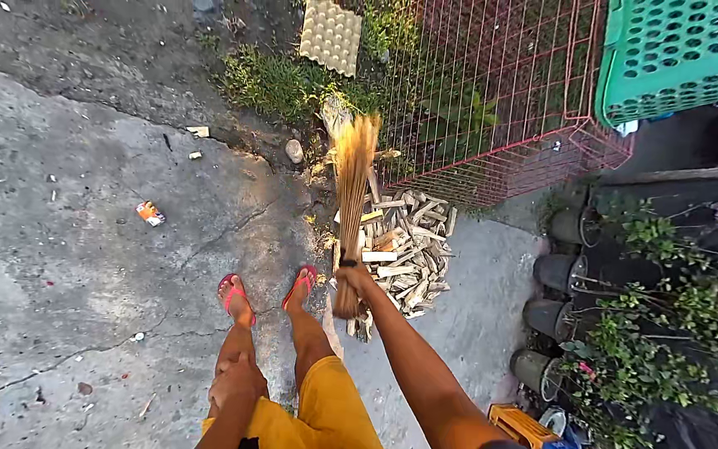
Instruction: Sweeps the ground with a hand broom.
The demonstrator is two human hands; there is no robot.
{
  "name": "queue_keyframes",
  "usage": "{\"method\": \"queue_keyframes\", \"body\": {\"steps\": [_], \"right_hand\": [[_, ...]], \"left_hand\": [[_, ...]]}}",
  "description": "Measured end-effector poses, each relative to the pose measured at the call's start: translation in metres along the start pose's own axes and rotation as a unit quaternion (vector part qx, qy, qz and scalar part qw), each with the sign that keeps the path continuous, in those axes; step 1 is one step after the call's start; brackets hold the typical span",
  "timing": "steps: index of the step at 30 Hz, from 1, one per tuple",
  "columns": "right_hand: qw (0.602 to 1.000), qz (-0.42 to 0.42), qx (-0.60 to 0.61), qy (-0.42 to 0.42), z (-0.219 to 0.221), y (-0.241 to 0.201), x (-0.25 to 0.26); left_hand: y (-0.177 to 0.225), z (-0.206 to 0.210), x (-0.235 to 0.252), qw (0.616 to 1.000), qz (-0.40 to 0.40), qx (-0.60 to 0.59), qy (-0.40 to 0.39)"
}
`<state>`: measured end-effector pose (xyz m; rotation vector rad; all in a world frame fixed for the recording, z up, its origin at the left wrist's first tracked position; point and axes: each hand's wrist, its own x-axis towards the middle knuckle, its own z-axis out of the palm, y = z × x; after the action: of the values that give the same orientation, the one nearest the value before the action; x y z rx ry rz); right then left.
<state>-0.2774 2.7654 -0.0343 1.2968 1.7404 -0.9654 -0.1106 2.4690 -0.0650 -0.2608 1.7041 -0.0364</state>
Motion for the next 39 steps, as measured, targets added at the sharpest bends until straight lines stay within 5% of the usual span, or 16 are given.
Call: {"method": "queue_keyframes", "body": {"steps": [3,6,9,12,16,20,23,25,28,29,31,34,39], "right_hand": [[0.996,0.014,-0.038,-0.074,-0.015,-0.049,0.045],[0.984,-0.028,-0.171,-0.032,-0.052,-0.013,0.042],[0.998,-0.028,-0.059,0.018,-0.074,0.042,0.026],[0.999,0.009,0.024,0.027,-0.073,0.014,0.036],[0.978,-0.053,-0.192,-0.059,-0.117,-0.056,0.065],[0.961,-0.135,-0.234,-0.048,-0.170,-0.028,0.063],[0.994,-0.090,-0.064,-0.025,-0.128,-0.016,0.040],[0.994,-0.013,0.055,-0.099,-0.079,-0.042,0.017],[0.938,0.016,-0.033,-0.344,-0.052,-0.075,-0.002],[0.924,-0.005,-0.093,-0.370,-0.056,-0.079,-0.004],[0.907,-0.072,-0.168,-0.380,-0.076,-0.079,-0.004],[0.909,-0.095,-0.108,-0.391,-0.090,-0.051,-0.019],[0.944,0.042,0.191,-0.267,-0.001,-0.042,-0.076]], "left_hand": [[0.013,-0.011,-0.005,1.000,-0.006,-0.021,0.002],[0.033,-0.022,-0.005,0.998,-0.013,-0.062,0.012],[0.057,-0.028,-0.006,0.996,-0.028,-0.084,0.014],[0.082,-0.030,-0.006,0.994,-0.049,-0.090,0.030],[0.113,-0.030,-0.007,0.992,-0.051,-0.110,0.030],[0.119,-0.048,-0.036,0.992,0.030,-0.119,-0.014],[0.115,-0.085,-0.084,0.988,0.073,-0.127,-0.048],[0.115,-0.102,-0.105,0.985,0.078,-0.139,-0.062],[0.119,-0.102,-0.104,0.978,0.045,-0.195,-0.050],[0.122,-0.101,-0.099,0.977,0.033,-0.207,-0.045],[0.132,-0.098,-0.088,0.972,0.021,-0.230,-0.041],[0.142,-0.089,-0.073,0.963,0.020,-0.259,-0.070],[0.148,-0.082,-0.057,0.954,-0.013,-0.298,-0.032]]}}
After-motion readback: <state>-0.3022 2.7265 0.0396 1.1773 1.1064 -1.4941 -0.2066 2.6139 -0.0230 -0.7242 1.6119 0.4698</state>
